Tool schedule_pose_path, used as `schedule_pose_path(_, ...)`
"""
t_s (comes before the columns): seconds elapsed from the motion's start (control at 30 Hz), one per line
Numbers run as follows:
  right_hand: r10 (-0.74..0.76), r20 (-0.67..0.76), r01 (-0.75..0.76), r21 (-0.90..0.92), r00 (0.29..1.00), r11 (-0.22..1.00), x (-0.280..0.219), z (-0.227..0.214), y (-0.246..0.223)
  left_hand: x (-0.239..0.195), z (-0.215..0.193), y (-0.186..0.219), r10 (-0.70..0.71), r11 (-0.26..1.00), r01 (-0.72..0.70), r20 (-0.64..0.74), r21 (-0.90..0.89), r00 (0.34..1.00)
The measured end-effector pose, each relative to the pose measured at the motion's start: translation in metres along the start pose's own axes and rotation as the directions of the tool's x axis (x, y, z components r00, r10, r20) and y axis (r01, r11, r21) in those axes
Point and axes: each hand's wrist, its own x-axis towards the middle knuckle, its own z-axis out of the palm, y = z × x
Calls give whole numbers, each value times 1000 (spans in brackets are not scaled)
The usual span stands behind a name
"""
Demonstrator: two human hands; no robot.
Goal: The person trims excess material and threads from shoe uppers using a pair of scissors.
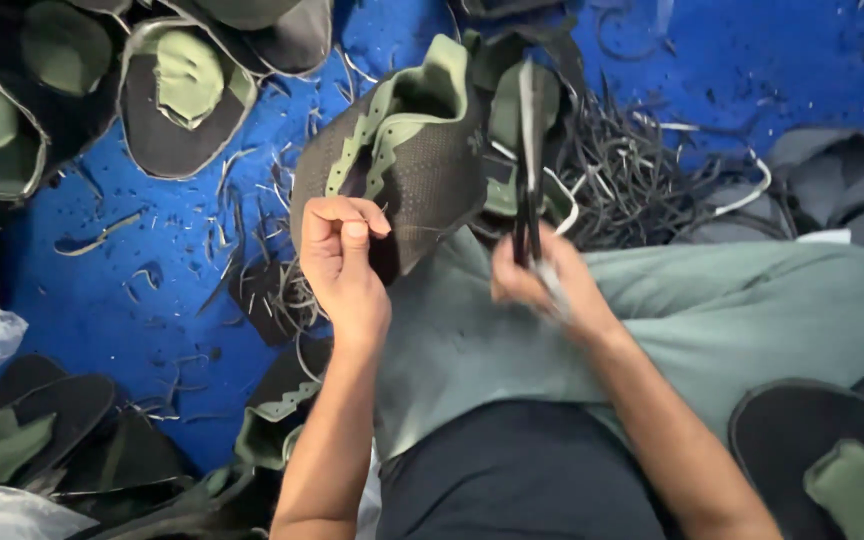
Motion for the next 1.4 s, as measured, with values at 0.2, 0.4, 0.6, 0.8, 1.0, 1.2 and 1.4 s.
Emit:
schedule_pose_path(0.2, 448, 503, -656, 386, 739, 649, -44, 5, 20, 14, 4, -19, 18, 999, -21, -48, -45, 999)
schedule_pose_path(0.4, 392, 671, -695, 259, 629, 671, -28, 11, 25, 10, 8, -22, 61, 998, -61, -14, -14, 998)
schedule_pose_path(0.6, -34, 614, -516, 691, 789, 506, -32, 12, 55, 11, 9, -34, 85, 995, -85, 8, 56, 996)
schedule_pose_path(0.8, 66, 544, -542, 804, 837, 245, -48, -4, 112, 13, 14, -33, 119, 977, -123, 32, 173, 992)
schedule_pose_path(1.0, -58, 369, -291, 811, 928, 508, -20, 12, 0, 14, 0, -33, 171, 983, -174, -54, -55, 984)
schedule_pose_path(1.2, 196, -167, -229, -208, 966, 951, 20, 3, 3, 21, -17, -15, 64, 938, -65, -13, -341, 998)
schedule_pose_path(1.4, -292, -159, 174, -510, 943, 842, 92, 16, -10, 18, -42, -12, -47, 947, 69, 79, -313, 996)
